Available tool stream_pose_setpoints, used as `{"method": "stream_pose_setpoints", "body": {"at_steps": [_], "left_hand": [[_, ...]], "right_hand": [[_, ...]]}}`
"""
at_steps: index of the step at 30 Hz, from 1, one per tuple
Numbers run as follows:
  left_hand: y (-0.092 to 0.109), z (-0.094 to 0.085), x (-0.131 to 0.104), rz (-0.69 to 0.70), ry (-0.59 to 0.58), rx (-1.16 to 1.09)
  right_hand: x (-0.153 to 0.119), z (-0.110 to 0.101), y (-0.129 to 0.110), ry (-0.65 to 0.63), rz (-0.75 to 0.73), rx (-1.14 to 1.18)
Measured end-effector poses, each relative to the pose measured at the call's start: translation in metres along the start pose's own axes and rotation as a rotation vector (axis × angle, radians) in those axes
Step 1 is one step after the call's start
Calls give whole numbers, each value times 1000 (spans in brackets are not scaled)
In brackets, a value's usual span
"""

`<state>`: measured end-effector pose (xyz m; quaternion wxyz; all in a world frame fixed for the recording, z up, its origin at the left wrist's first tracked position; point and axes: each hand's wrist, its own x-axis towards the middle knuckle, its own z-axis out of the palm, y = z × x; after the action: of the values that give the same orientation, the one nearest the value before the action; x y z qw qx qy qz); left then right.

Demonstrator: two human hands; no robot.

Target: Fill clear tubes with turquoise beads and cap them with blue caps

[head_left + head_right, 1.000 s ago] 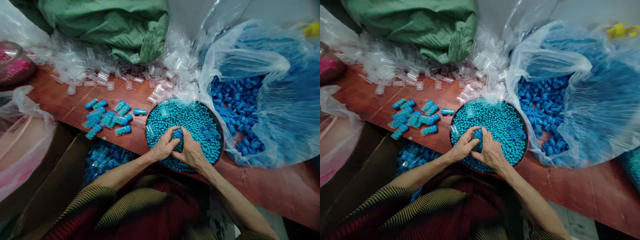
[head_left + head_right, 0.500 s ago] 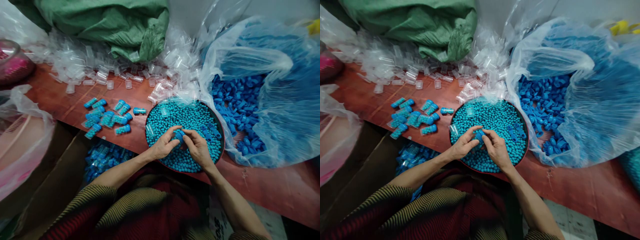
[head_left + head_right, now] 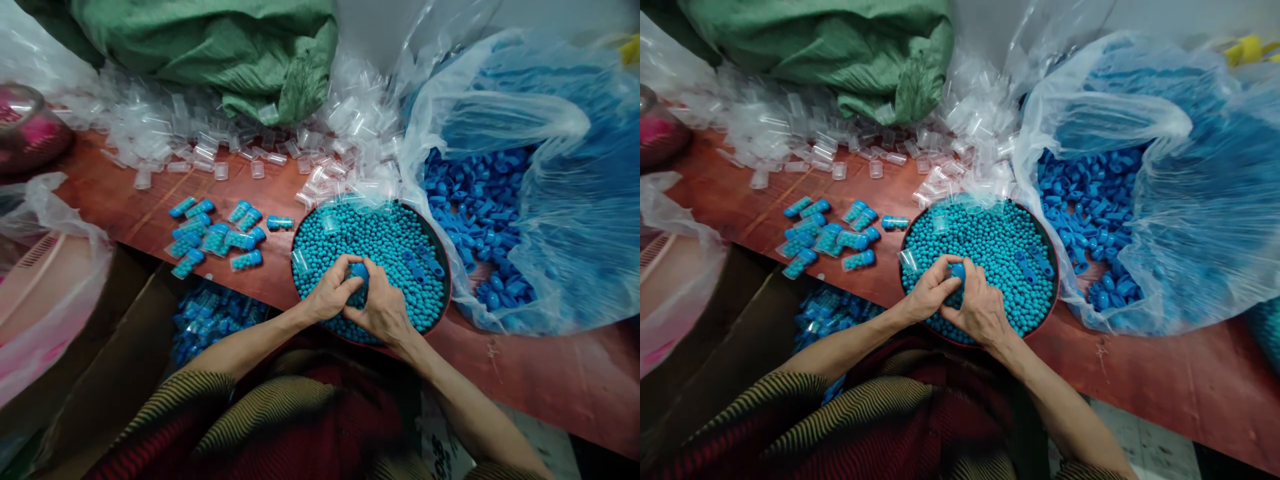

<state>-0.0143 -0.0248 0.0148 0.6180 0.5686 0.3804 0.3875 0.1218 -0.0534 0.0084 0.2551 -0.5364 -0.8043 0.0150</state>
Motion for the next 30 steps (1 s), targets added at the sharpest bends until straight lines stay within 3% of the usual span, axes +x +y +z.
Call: {"method": "stream_pose_setpoints", "body": {"at_steps": [6,11,15,19,23,25,27,28,30], "left_hand": [[8,9,-1,-101,61,-160],[0,13,0,-94,133,-87],[-8,7,-1,-66,138,100],[-1,-27,-9,34,227,338],[11,-90,-20,158,540,729],[15,-119,-22,145,713,962],[16,-137,-22,116,820,1131],[16,-141,-20,111,825,1189],[16,-140,-12,140,727,1271]], "right_hand": [[-1,11,8,101,-79,71],[-5,25,11,102,-36,142],[-1,19,4,-40,18,125],[13,1,0,-319,-21,130],[28,-2,0,-469,-8,84],[39,4,-7,-513,-41,64],[54,13,-18,-533,-95,45],[61,18,-24,-535,-122,33],[76,28,-36,-547,-163,5]]}}
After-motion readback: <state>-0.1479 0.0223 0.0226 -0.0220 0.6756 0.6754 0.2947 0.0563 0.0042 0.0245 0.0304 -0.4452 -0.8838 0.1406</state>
